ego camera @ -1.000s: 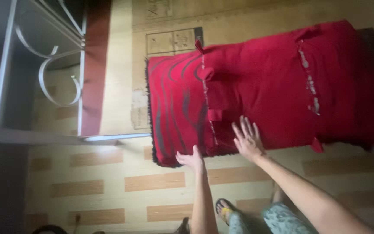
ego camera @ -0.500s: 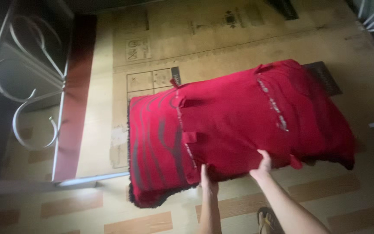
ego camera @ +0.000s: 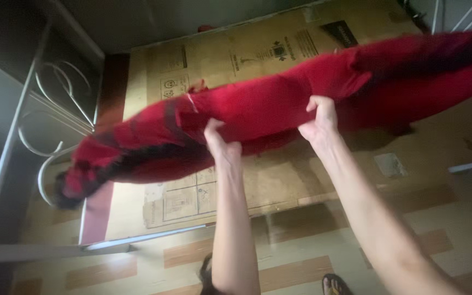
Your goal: The person moves several pillows from a lower bed to an upper bunk, then repeatedly folds and unfolds a red blanket on the lower bed. Finally, the person sweeps the cardboard surface of the lower bed with a broom.
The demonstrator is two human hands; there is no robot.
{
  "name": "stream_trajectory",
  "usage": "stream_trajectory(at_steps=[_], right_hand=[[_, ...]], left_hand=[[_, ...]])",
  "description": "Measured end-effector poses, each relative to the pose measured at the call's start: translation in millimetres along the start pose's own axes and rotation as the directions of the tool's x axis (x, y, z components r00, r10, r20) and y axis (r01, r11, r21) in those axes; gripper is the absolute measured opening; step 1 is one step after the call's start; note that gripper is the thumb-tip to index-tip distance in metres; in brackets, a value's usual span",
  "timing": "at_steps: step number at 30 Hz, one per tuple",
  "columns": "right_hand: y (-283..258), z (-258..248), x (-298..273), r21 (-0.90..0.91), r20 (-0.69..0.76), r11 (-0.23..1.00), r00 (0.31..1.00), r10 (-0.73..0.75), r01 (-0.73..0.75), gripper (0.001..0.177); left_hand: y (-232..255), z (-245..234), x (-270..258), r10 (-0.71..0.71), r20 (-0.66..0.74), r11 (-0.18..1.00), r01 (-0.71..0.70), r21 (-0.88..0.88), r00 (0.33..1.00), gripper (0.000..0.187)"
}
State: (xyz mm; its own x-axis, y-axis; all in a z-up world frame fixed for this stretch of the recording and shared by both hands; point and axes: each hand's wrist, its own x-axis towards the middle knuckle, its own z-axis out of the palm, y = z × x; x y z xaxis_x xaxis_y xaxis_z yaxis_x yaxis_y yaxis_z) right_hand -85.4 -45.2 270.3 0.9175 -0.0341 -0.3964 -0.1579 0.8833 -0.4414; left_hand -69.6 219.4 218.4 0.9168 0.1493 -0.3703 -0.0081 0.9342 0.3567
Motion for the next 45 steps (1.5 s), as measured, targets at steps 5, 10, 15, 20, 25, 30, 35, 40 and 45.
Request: stream_trajectory(at_steps=[5,10,15,20,25,30,35,40,45], right_hand=[[43.6,-50.4,-26.8,-0.037,-0.16,0.999,0.987,-0.029,0.024,0.023],[102.9,-244.9,-10.0,-0.192,-0.448,0.975,0.894,0.012,-0.109,0.026],[103.6,-339.1,10.4,-0.38,-0.501,0.895,0.866,0.012,-0.233,0.029],[91.1,-298.2,16.1,-0.731,-0.39,0.636,0.916,-0.091,-0.248,0.032],[64.9,-210.1,-0.1,-0.924,0.375,0.005,0.908,-0.186,0.382,0.039],[11.1,-140.1,16.0,-0.723,0.674,-0.363,0.716,-0.183,0.588,0.045],[9.5,-158.4,104.1,-0.605,0.786,-0.574,0.53,-0.319,0.552,0.054],[151.7,-248.8,58.4,-0.66,0.725,-0.271,0.688,0.016,0.701,0.042],[208.4,-356.8,-24.7,-0.264,0.854,0.066,0.201,0.479,0.962,0.015]], left_hand=[[-7.1,-72.0,-25.6,0.153,-0.116,0.983,-0.139,0.119,0.981,0.026],[-88.2,-283.6,-66.3,0.397,-0.396,0.788,-0.087,0.609,0.828,0.032],[-109.1,-342.2,-72.9,0.503,-0.265,0.529,-0.051,0.847,0.823,0.039],[-94.0,-245.7,-70.6,0.527,0.104,0.167,-0.223,0.96,0.844,0.032],[-96.4,-184.1,-67.4,0.357,0.43,-0.33,-0.319,0.888,0.829,0.047],[-90.0,-198.9,-54.0,0.251,0.338,-0.494,-0.18,0.85,0.907,0.07],[-97.6,-244.0,-47.1,0.182,0.377,-0.589,-0.207,0.781,0.908,0.078],[-105.6,-255.8,-43.1,0.178,0.328,-0.563,-0.178,0.807,0.928,0.083],[-111.7,-260.0,-58.6,0.277,0.451,-0.496,-0.276,0.824,0.849,0.074]])
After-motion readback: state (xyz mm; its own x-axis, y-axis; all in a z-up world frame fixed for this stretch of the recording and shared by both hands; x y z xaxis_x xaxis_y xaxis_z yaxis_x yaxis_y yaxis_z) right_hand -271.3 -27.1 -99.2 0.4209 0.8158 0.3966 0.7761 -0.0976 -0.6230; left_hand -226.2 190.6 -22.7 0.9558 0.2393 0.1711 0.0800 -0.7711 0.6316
